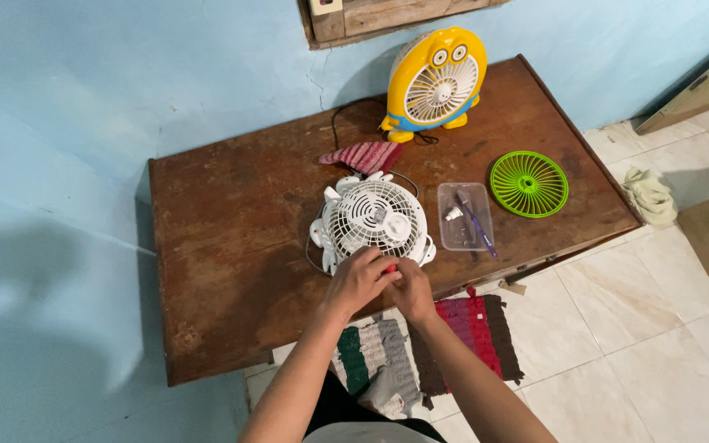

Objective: The person uses a screwdriver to remove screws from a white mini fan on a wooden table. They unscrew the central cap, separate the front grille from the fan body, and place the components on the table.

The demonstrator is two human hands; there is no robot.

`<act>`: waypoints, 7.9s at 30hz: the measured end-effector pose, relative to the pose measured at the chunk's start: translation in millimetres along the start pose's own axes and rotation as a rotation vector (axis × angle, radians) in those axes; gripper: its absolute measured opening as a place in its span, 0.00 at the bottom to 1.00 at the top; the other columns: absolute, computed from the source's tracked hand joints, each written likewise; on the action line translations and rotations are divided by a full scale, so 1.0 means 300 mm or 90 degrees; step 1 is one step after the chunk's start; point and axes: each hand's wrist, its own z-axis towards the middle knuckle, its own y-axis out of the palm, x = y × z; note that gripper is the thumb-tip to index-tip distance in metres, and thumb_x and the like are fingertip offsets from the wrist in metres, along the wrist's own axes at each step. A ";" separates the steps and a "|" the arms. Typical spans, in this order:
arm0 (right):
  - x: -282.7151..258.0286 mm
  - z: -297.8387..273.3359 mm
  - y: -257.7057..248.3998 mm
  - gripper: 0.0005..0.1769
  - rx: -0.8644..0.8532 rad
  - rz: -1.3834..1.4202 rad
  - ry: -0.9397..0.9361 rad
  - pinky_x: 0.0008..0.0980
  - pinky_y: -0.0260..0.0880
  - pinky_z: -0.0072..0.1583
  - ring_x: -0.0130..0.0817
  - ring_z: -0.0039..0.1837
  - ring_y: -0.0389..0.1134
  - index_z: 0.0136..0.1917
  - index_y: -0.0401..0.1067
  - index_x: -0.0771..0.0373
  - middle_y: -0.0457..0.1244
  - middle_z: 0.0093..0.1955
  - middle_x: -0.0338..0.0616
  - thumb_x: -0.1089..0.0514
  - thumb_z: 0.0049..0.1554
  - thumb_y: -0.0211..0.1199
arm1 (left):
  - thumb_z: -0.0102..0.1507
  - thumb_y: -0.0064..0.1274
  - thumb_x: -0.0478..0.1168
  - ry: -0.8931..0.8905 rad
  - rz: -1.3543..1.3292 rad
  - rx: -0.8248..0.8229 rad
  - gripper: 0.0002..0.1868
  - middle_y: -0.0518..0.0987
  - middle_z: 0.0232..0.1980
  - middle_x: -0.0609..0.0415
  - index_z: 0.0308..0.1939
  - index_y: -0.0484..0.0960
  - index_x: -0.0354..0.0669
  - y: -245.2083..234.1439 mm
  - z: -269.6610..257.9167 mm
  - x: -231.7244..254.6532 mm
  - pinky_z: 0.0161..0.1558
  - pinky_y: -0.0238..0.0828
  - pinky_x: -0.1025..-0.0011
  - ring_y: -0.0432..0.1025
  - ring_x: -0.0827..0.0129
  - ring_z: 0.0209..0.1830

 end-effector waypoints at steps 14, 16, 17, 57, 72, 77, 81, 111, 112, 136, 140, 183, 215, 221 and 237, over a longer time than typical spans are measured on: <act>0.019 -0.003 0.008 0.17 0.028 -0.054 -0.013 0.45 0.70 0.50 0.54 0.51 0.68 0.51 0.73 0.65 0.66 0.47 0.55 0.65 0.46 0.69 | 0.63 0.64 0.46 0.089 -0.038 0.062 0.15 0.83 0.50 0.56 0.53 0.86 0.52 0.029 0.023 -0.032 0.50 0.79 0.65 0.80 0.62 0.50; 0.015 0.002 0.016 0.15 0.036 -0.079 -0.034 0.44 0.71 0.52 0.54 0.53 0.69 0.49 0.74 0.65 0.67 0.47 0.54 0.65 0.47 0.68 | 0.62 0.65 0.47 0.059 -0.040 0.037 0.17 0.82 0.50 0.55 0.53 0.86 0.51 0.016 0.018 -0.029 0.49 0.79 0.64 0.79 0.61 0.48; 0.016 0.007 0.011 0.15 0.033 -0.073 -0.059 0.44 0.71 0.53 0.54 0.54 0.69 0.50 0.74 0.64 0.67 0.48 0.53 0.66 0.47 0.67 | 0.61 0.65 0.45 0.075 -0.070 0.048 0.18 0.82 0.51 0.54 0.54 0.85 0.49 0.011 0.016 -0.032 0.48 0.78 0.64 0.79 0.61 0.47; -0.019 -0.051 0.111 0.24 0.144 -0.098 0.133 0.42 0.71 0.53 0.54 0.52 0.71 0.55 0.74 0.64 0.67 0.50 0.54 0.63 0.45 0.75 | 0.61 0.68 0.50 0.265 -0.034 -0.139 0.16 0.82 0.44 0.55 0.49 0.87 0.50 -0.027 0.150 -0.142 0.50 0.80 0.66 0.79 0.63 0.46; -0.027 -0.026 0.118 0.21 0.119 -0.055 0.171 0.45 0.71 0.55 0.54 0.52 0.71 0.54 0.74 0.66 0.67 0.49 0.56 0.64 0.45 0.68 | 0.56 0.69 0.54 0.387 -0.104 -0.063 0.20 0.83 0.41 0.55 0.41 0.84 0.46 -0.084 0.167 -0.153 0.47 0.78 0.62 0.79 0.60 0.44; -0.116 -0.015 0.111 0.15 0.187 0.071 0.238 0.35 0.73 0.55 0.37 0.51 0.73 0.54 0.77 0.65 0.72 0.49 0.48 0.57 0.55 0.69 | 0.62 0.65 0.48 0.359 -0.144 0.002 0.15 0.83 0.48 0.50 0.46 0.84 0.44 -0.111 0.226 -0.246 0.51 0.75 0.59 0.77 0.56 0.50; -0.157 0.003 0.117 0.15 0.281 0.169 0.434 0.34 0.67 0.47 0.30 0.44 0.65 0.56 0.75 0.68 0.70 0.48 0.42 0.56 0.61 0.65 | 0.62 0.58 0.40 0.268 -0.059 0.089 0.12 0.81 0.56 0.49 0.49 0.84 0.43 -0.155 0.321 -0.410 0.61 0.70 0.55 0.73 0.52 0.60; -0.010 0.404 0.089 0.15 0.112 0.047 0.334 0.32 0.66 0.47 0.26 0.42 0.63 0.49 0.72 0.65 0.65 0.38 0.36 0.49 0.62 0.63 | 0.58 0.64 0.44 -0.075 -0.101 0.144 0.16 0.85 0.39 0.39 0.45 0.82 0.39 -0.104 0.126 -0.570 0.35 0.79 0.56 0.82 0.49 0.37; -0.016 0.402 0.075 0.15 0.099 0.031 0.298 0.33 0.66 0.46 0.27 0.41 0.63 0.49 0.72 0.66 0.64 0.37 0.38 0.50 0.62 0.62 | 0.59 0.64 0.44 -0.077 -0.102 0.141 0.16 0.84 0.39 0.40 0.45 0.81 0.39 -0.100 0.117 -0.547 0.35 0.79 0.57 0.81 0.50 0.37; -0.067 -0.084 -0.052 0.12 0.259 0.089 0.341 0.31 0.68 0.46 0.27 0.42 0.66 0.49 0.73 0.66 0.67 0.38 0.42 0.53 0.61 0.65 | 0.60 0.53 0.39 0.294 0.251 0.019 0.08 0.80 0.42 0.55 0.34 0.88 0.43 0.213 0.087 -0.207 0.63 0.58 0.49 0.68 0.59 0.53; -0.067 -0.111 -0.085 0.12 0.247 0.072 0.333 0.31 0.68 0.47 0.27 0.42 0.66 0.50 0.74 0.65 0.67 0.38 0.43 0.54 0.61 0.65 | 0.60 0.52 0.36 0.280 0.215 0.021 0.08 0.81 0.41 0.57 0.35 0.88 0.43 0.228 0.060 -0.174 0.60 0.60 0.53 0.69 0.61 0.51; -0.158 -0.015 -0.040 0.20 0.122 -0.107 0.277 0.40 0.75 0.47 0.44 0.44 0.76 0.53 0.67 0.64 0.71 0.43 0.50 0.54 0.54 0.72 | 0.62 0.56 0.38 0.025 -0.147 -0.070 0.07 0.86 0.42 0.48 0.43 0.86 0.43 -0.078 -0.096 -0.304 0.38 0.78 0.61 0.81 0.55 0.35; -0.092 -0.007 0.133 0.21 0.217 -0.150 0.168 0.43 0.73 0.56 0.51 0.55 0.71 0.53 0.75 0.64 0.69 0.53 0.52 0.65 0.45 0.72 | 0.62 0.61 0.38 0.506 -0.261 -0.049 0.13 0.82 0.55 0.49 0.51 0.84 0.42 -0.107 0.219 -0.200 0.52 0.77 0.63 0.78 0.55 0.52; -0.100 0.014 0.099 0.22 0.171 -0.080 0.187 0.44 0.73 0.52 0.51 0.51 0.71 0.55 0.74 0.65 0.68 0.52 0.54 0.65 0.46 0.71 | 0.64 0.61 0.38 0.435 -0.253 -0.110 0.15 0.85 0.57 0.52 0.55 0.86 0.45 -0.082 0.209 -0.207 0.55 0.78 0.66 0.80 0.60 0.55; -0.081 0.010 0.117 0.21 0.214 -0.165 0.129 0.45 0.71 0.55 0.56 0.55 0.70 0.53 0.74 0.66 0.68 0.52 0.54 0.63 0.45 0.73 | 0.65 0.53 0.35 0.438 -0.243 -0.168 0.18 0.82 0.63 0.51 0.60 0.83 0.44 -0.080 0.216 -0.170 0.62 0.76 0.64 0.77 0.58 0.62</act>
